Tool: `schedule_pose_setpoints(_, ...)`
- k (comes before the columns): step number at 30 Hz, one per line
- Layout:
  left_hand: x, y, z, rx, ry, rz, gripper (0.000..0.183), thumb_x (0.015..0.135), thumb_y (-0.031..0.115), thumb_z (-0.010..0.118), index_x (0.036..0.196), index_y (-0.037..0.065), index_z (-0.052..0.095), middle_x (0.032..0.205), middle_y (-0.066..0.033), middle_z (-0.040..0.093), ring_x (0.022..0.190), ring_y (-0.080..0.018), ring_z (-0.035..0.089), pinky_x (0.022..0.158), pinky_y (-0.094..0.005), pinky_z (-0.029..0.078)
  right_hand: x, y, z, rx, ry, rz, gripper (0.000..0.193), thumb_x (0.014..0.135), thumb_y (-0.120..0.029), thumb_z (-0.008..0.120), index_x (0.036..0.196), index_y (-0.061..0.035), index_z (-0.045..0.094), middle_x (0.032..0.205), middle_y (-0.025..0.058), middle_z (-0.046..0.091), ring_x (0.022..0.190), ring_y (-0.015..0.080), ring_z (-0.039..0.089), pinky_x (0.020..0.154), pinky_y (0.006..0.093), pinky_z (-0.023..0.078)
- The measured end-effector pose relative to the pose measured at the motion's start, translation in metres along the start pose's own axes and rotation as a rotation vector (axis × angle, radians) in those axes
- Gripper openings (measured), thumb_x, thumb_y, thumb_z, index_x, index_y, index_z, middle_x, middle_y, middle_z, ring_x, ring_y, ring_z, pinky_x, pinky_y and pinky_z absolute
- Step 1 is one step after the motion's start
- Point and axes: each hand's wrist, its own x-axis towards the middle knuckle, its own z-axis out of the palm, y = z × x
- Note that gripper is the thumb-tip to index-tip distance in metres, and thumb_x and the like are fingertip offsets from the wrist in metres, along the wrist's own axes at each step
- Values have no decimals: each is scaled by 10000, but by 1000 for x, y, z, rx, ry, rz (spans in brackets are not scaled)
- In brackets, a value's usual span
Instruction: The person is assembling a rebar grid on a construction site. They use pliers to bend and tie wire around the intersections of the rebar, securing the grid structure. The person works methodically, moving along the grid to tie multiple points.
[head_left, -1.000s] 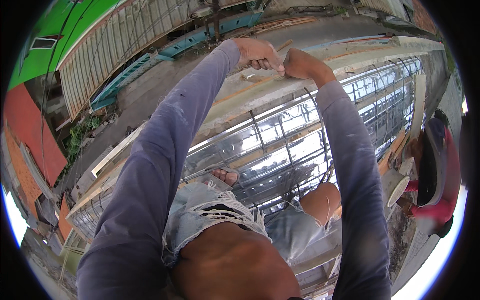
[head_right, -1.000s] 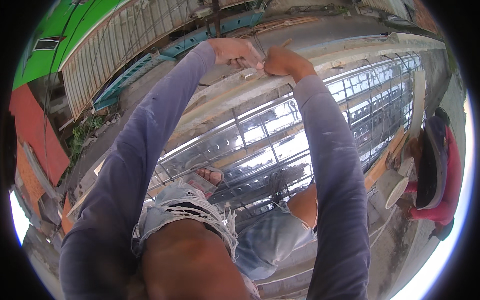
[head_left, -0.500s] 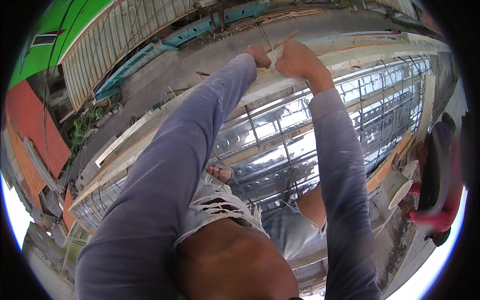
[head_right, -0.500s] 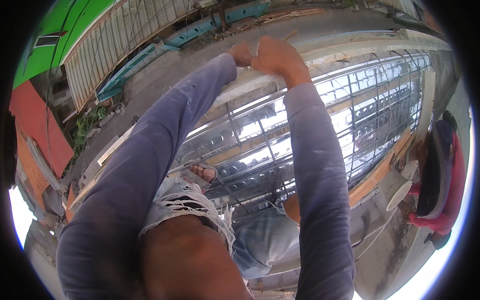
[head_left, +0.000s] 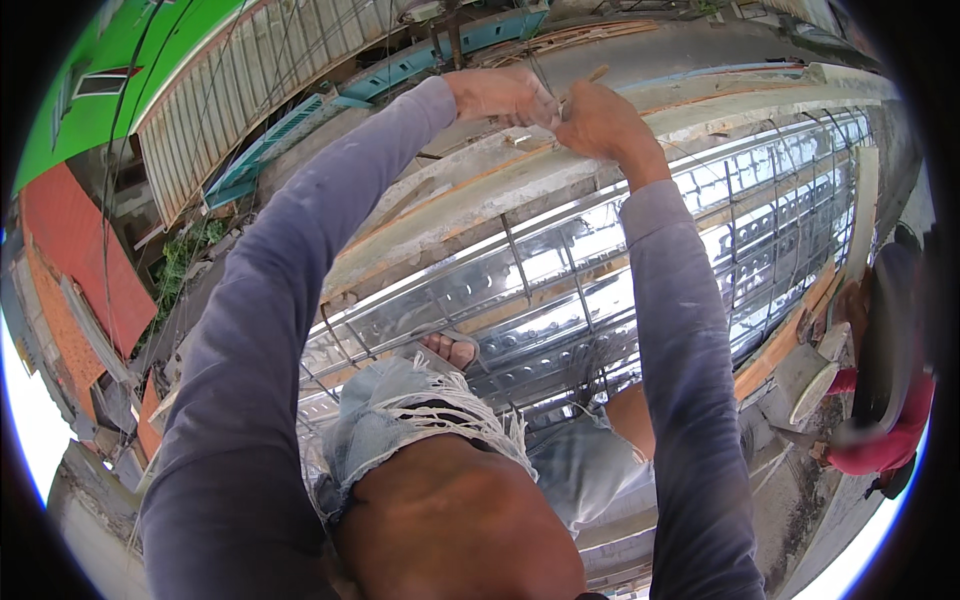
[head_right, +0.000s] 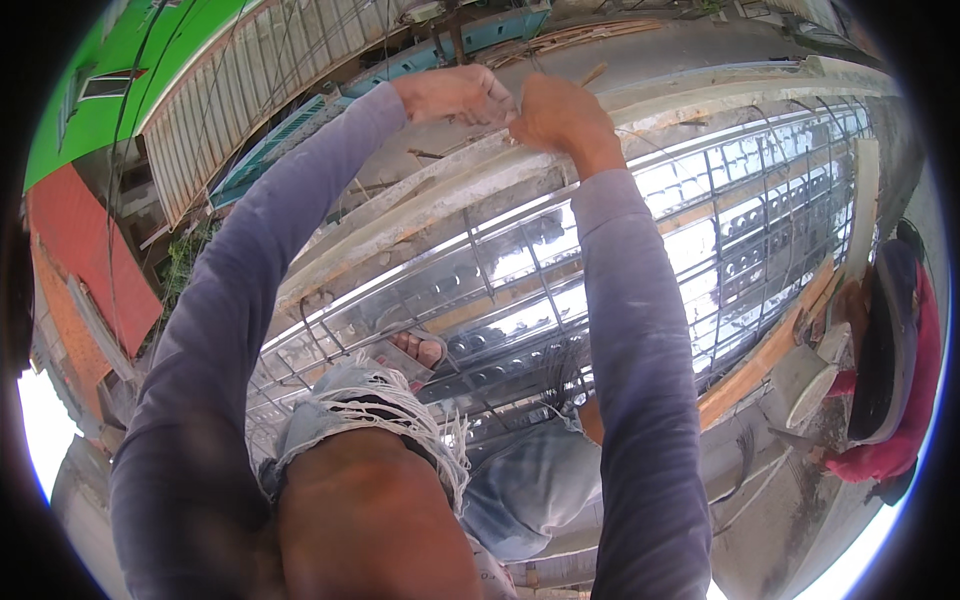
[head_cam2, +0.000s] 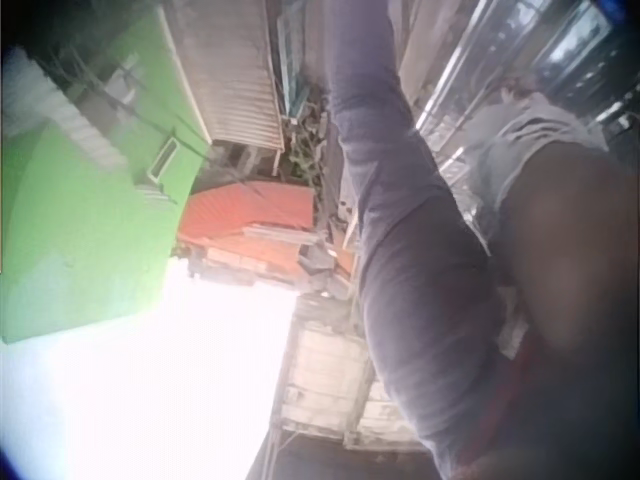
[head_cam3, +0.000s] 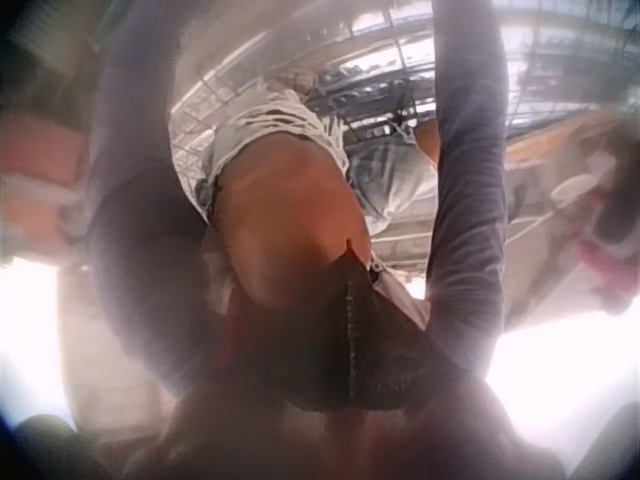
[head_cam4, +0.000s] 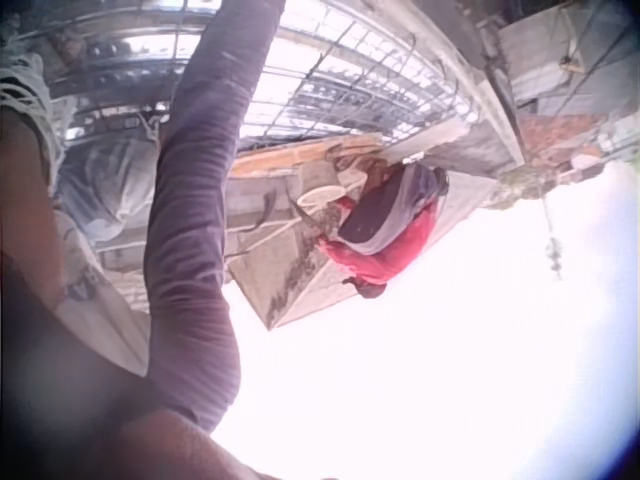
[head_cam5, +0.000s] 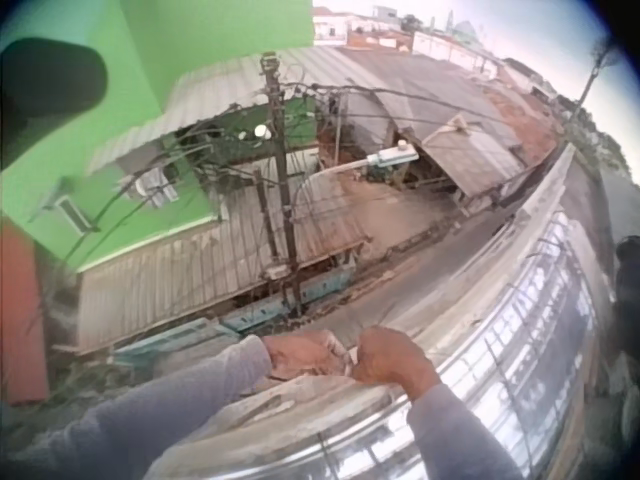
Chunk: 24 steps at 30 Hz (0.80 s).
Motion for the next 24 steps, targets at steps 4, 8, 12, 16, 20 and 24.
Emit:
schedule_pose_setpoints(4, 49, -27, -12, -186, 130, 70, 270, 967, 405, 782, 970, 135, 793, 736, 76, 534, 693, -104, 434, 618, -319, 341, 5, 4, 3, 21, 29, 57, 387, 810, -247, 779, 1100, 8, 782, 1162, 277, 764, 1125, 449, 728, 981, 510, 586)
schedule_pose_setpoints(8, 101, -68, 14, -132, 368, 27, 429, 927, 452, 779, 1004, 30, 791, 824, -50, 716, 766, -199, 584, 715, -372, 473, -1, 4, 0, -3, 50, 106, 365, 812, -232, 750, 1082, 12, 786, 1163, 283, 761, 1125, 464, 724, 990, 517, 583)
schedule_pose_setpoints(12, 134, -148, 19, 153, 405, 107, 567, 818, 474, 838, 918, -80, 766, 861, -196, 753, 882, -261, 694, 803, -407, 522, 11, -17, 13, 91, 252, -102, 307, 725, -174, 676, 807, 118, 721, 890, 386, 700, 910, 542, 712, 857, 563, 586)
schedule_pose_setpoints(16, 104, -135, 31, 375, 193, -195, 521, 820, 469, 826, 992, -23, 821, 1034, -190, 811, 1014, -301, 750, 866, -440, 559, 5, 5, 18, 88, 237, -72, 287, 732, -165, 677, 808, 108, 720, 893, 384, 704, 915, 544, 713, 864, 557, 588)
schedule_pose_setpoints(20, 10, -101, 29, 325, 94, -276, 422, 905, 433, 794, 1053, 40, 842, 1086, -153, 809, 1003, -272, 719, 895, -413, 538, -7, 8, 0, 11, 80, 52, 320, 807, -210, 723, 1029, 12, 782, 1138, 295, 757, 1108, 466, 727, 985, 523, 585)
schedule_pose_setpoints(24, -80, -38, 26, 109, 237, -98, 405, 916, 394, 816, 1089, 29, 842, 1003, -122, 805, 937, -235, 700, 891, -385, 535, -1, -1, 7, 45, 189, -2, 301, 784, -202, 730, 963, 37, 765, 1066, 321, 746, 1049, 486, 728, 951, 524, 590)
